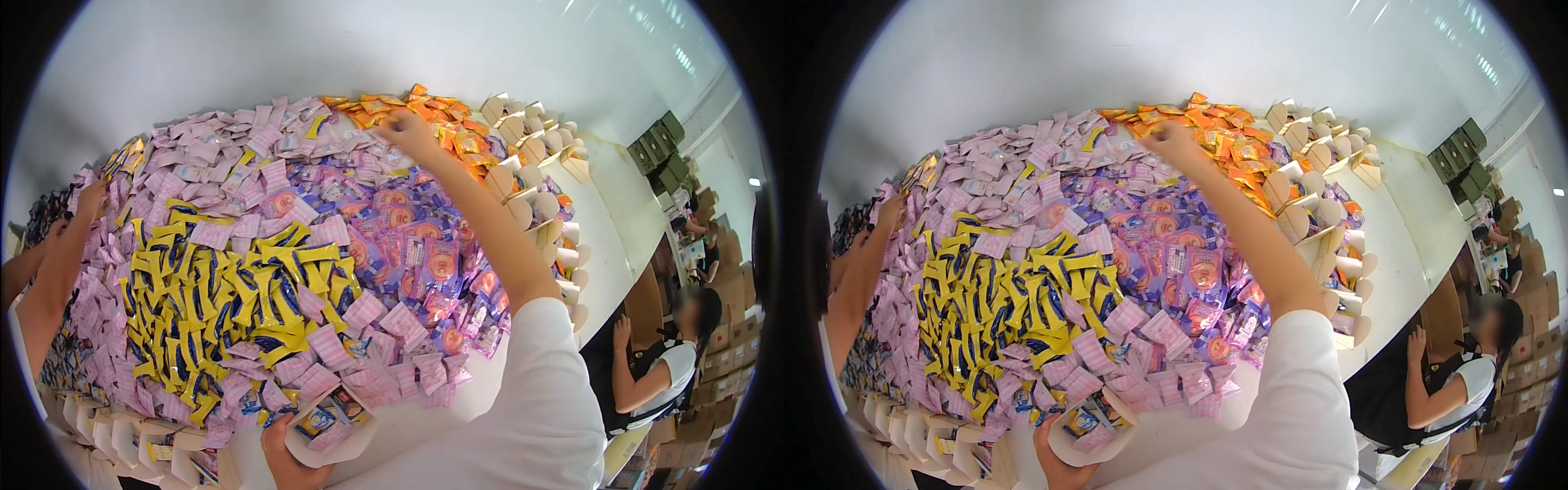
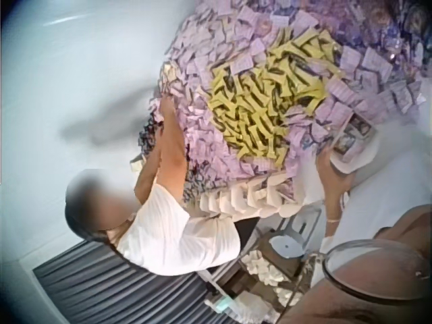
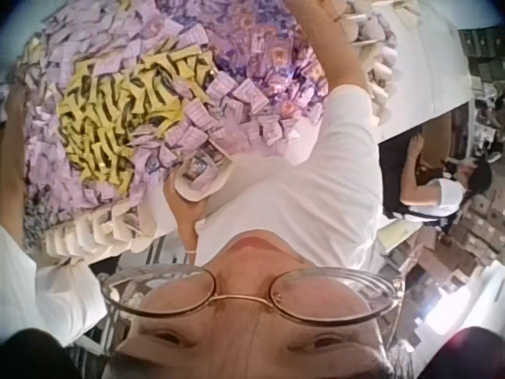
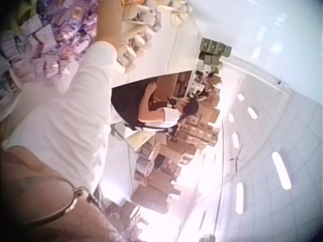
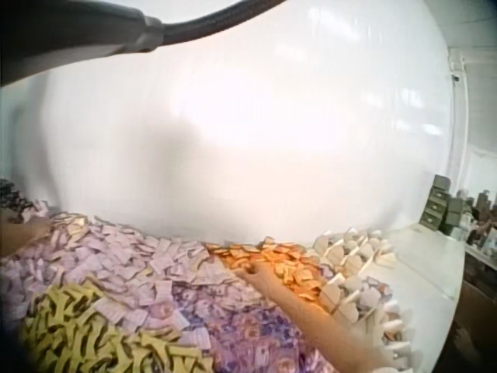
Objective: The person repeatedly picks small snack packets from a large pile on a table and places them into a small white tray. The person continues this sorting action throughout the clip, handling packets of various colors and designs.
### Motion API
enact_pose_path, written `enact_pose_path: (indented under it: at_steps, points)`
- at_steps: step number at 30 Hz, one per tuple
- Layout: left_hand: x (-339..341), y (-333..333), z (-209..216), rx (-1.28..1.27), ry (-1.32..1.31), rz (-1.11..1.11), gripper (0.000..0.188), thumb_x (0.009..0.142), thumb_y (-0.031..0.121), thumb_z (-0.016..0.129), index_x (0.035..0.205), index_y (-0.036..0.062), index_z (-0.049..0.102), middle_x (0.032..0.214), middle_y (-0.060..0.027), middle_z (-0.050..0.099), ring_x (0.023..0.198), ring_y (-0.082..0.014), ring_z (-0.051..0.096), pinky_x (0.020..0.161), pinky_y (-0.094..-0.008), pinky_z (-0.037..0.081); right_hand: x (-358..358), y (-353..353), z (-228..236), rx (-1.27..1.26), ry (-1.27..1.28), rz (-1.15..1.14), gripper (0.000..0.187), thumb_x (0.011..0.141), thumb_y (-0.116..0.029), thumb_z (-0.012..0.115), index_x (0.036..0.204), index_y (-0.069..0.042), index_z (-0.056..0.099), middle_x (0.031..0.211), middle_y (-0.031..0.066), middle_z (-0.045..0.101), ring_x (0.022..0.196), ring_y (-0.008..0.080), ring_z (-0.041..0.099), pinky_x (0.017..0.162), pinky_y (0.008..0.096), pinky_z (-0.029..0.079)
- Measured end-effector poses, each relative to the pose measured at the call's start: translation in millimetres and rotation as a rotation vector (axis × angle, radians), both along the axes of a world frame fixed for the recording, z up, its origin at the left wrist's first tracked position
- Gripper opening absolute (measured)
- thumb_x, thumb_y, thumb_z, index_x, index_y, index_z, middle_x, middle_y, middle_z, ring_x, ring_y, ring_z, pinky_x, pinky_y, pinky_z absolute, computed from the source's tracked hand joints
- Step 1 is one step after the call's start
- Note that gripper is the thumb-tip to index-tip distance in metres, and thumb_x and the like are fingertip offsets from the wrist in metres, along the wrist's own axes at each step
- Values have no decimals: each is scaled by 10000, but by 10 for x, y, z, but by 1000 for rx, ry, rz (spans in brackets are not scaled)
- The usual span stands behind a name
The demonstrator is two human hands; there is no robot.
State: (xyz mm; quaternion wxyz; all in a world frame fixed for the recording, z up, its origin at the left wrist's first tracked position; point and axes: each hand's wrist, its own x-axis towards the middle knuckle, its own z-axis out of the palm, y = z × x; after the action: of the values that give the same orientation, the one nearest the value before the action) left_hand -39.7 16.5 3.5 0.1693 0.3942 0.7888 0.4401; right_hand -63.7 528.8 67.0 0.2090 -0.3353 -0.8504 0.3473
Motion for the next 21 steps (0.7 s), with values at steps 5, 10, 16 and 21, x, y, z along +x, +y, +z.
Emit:
enact_pose_path:
  at_steps: [5,10,16,21]
  points:
    - [44,-5,-73,165,96,92,634,508,274,796,1047,28,571,925,-145,580,834,-299,552,774,-398,409,472,827,-457,323,-345,-136,427,667,-355,697,847,13,577,853,167,587,774,259,573,684,347,456]
    - [-2,-10,-81,36,0,29,638,506,263,790,1053,20,570,922,-131,581,829,-280,553,764,-375,414,414,915,-468,200,-347,-128,404,675,-316,664,865,25,564,888,164,597,734,238,572,662,341,456]
    - [25,-129,-225,81,-106,2,785,512,246,801,1168,25,430,1081,-163,508,981,-302,512,864,-406,387,838,219,406,-597,331,108,249,730,-189,610,914,-34,547,822,45,557,634,150,513,576,245,419]
    - [53,-291,-381,43,-39,-87,1013,571,209,802,1325,9,156,1284,-208,313,1158,-312,402,980,-431,322,1368,-887,456,-43,-28,185,311,697,-239,706,885,-66,529,781,43,530,666,178,518,580,283,428]
